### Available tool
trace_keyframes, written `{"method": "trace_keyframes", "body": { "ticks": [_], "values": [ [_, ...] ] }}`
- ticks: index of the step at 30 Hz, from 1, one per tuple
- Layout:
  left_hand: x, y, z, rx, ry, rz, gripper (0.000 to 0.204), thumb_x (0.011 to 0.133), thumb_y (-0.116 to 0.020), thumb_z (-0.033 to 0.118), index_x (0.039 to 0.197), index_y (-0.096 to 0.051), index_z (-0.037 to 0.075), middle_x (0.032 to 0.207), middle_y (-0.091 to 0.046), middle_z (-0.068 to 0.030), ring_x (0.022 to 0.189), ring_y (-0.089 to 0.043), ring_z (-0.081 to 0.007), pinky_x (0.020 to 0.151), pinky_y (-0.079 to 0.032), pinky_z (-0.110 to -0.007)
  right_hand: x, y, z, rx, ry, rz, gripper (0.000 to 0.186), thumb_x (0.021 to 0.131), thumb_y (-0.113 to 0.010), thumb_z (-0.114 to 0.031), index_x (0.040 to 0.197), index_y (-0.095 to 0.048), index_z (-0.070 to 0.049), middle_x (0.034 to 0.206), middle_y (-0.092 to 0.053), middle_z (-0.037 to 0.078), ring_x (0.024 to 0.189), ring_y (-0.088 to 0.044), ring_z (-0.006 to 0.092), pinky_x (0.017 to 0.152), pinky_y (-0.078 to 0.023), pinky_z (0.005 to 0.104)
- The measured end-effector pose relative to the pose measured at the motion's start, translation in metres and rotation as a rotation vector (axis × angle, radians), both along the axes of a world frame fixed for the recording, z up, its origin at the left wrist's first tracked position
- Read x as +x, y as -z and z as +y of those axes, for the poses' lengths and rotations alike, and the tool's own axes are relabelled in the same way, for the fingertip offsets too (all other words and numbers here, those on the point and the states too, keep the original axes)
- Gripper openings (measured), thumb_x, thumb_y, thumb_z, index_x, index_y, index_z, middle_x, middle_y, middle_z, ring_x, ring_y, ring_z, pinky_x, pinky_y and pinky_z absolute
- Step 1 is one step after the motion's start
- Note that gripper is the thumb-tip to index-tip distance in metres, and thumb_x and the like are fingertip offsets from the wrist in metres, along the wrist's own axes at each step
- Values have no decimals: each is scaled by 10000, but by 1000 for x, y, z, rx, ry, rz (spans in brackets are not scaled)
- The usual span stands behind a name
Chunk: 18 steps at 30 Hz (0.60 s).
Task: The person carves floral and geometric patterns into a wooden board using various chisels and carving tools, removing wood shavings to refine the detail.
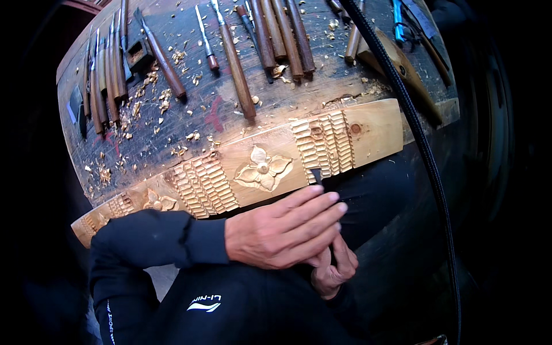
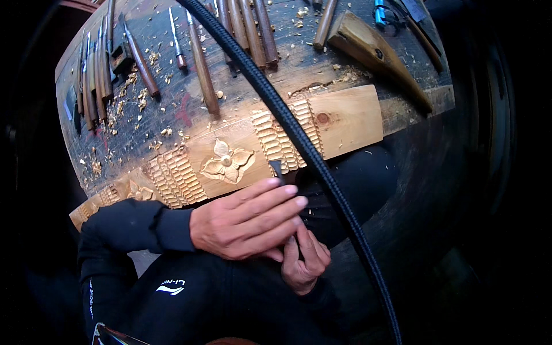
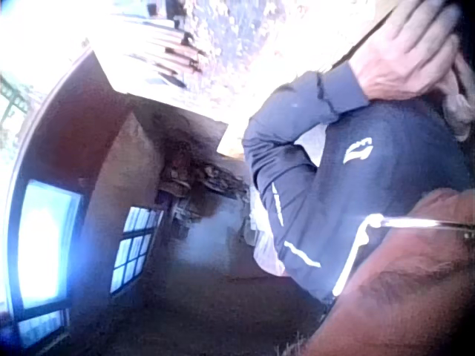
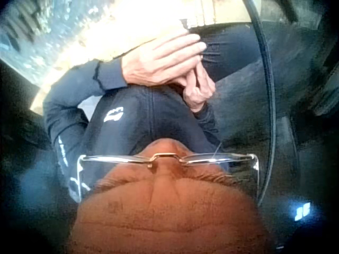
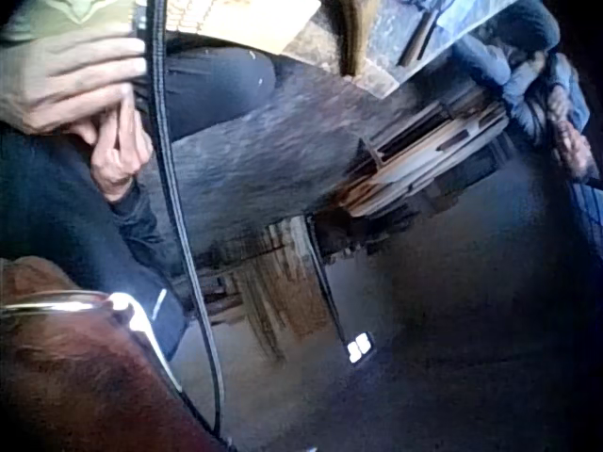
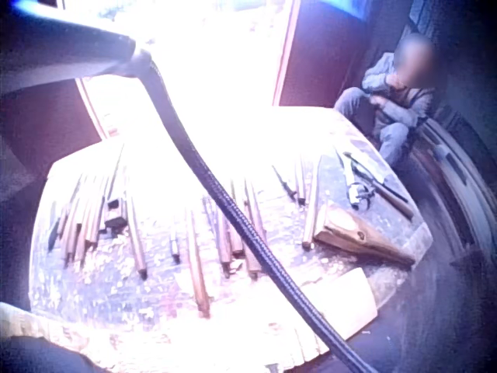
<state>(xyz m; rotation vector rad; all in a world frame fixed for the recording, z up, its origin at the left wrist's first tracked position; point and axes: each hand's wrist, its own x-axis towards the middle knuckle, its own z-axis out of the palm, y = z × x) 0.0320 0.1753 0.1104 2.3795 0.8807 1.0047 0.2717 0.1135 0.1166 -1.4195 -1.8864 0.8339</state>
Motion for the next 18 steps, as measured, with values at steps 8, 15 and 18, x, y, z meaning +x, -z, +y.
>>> {"method": "trace_keyframes", "body": {
  "ticks": [8,15,18],
  "values": [
    [-26,9,-35,-138,-101,84,722,1005,-784,530,1455,-675,-24,1548,-665,-283,1484,-614,-495,1241,-482,-679,-26,-4,-3,19,-107,-27,451,930,-719,126,1375,-767,68,895,-773,161,701,-771,253,637,-605,342],
    [-24,2,-48,-132,-241,224,625,1081,-632,568,1368,-751,26,1523,-697,-230,1465,-632,-490,1243,-488,-659,-38,-10,-8,22,-71,-79,492,911,-730,134,1392,-775,44,793,-700,109,586,-683,229,556,-537,349],
    [-26,2,-47,-164,-230,222,614,1077,-647,556,1364,-758,25,1538,-687,-244,1464,-635,-491,1249,-491,-639,-40,-10,-8,30,-51,-83,497,917,-728,132,1404,-770,46,785,-693,106,576,-670,218,549,-527,342]
  ]
}}
